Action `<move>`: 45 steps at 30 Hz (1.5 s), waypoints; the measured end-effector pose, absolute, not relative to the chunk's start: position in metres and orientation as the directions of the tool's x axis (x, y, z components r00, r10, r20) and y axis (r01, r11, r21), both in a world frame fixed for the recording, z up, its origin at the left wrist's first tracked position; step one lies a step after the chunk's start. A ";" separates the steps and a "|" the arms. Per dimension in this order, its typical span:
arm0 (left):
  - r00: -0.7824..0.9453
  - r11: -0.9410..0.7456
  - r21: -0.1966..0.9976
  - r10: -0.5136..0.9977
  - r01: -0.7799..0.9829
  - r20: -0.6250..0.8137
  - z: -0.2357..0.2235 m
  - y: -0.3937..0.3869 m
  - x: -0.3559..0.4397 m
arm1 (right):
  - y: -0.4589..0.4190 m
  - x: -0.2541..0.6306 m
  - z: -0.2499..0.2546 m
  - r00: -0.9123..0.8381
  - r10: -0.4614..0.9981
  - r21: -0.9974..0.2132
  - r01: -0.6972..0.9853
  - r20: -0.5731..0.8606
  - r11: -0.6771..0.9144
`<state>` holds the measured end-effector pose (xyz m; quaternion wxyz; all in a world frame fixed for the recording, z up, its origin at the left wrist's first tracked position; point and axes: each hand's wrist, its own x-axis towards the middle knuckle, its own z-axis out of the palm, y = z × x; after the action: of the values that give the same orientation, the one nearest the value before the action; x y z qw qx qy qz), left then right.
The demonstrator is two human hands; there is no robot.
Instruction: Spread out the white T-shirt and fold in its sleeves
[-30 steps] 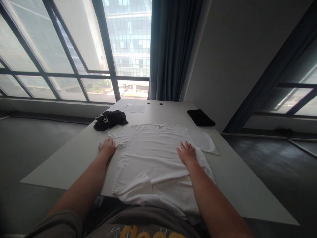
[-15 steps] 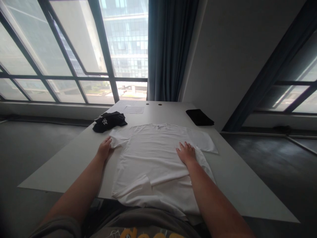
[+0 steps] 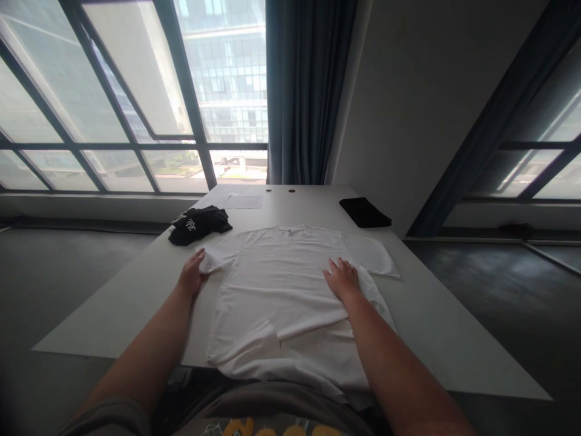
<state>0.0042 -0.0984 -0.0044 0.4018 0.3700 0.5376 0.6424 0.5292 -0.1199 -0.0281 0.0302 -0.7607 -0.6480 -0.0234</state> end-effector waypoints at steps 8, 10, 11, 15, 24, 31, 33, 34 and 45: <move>-0.294 -0.044 0.867 0.931 0.497 0.216 0.026 -0.066 0.006 | -0.121 0.528 -0.026 0.154 0.984 -0.028 0.988 0.084 -0.152; -0.222 -0.076 0.791 0.939 0.608 0.262 0.041 -0.058 0.011 | -0.121 0.528 -0.027 0.151 0.984 -0.029 0.988 0.092 -0.148; -0.185 -0.096 0.752 0.942 0.652 0.281 0.046 -0.055 0.016 | -0.121 0.528 -0.027 0.150 0.984 -0.029 0.989 0.097 -0.147; -0.016 -0.179 0.572 0.948 0.800 0.319 0.058 -0.057 0.046 | -0.120 0.528 -0.029 0.146 0.982 -0.020 0.989 0.116 -0.145; 0.244 -0.271 0.290 0.961 0.918 0.128 0.042 -0.088 0.139 | -0.123 0.525 -0.023 0.151 0.984 -0.012 0.989 0.097 -0.150; 0.159 -0.185 0.251 0.980 0.950 0.118 0.004 -0.110 0.099 | -0.125 0.528 -0.024 0.142 0.985 -0.029 0.990 0.102 -0.140; 0.149 -0.186 0.275 0.978 0.943 0.149 0.001 -0.116 0.078 | -0.125 0.525 -0.022 0.141 0.982 -0.044 0.990 0.123 -0.137; 0.138 -0.180 0.279 0.977 0.943 0.161 0.001 -0.118 0.070 | -0.125 0.522 -0.019 0.133 0.981 -0.052 0.990 0.141 -0.127; -0.076 0.013 0.303 0.977 0.953 0.198 0.011 -0.127 0.065 | -0.069 0.354 0.037 -0.302 0.953 -0.430 0.858 0.019 0.281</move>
<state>0.0654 -0.1265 0.0112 0.0336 0.6788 0.7108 0.1812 0.3539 -0.0691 0.0366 0.1378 -0.5743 -0.7883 0.1725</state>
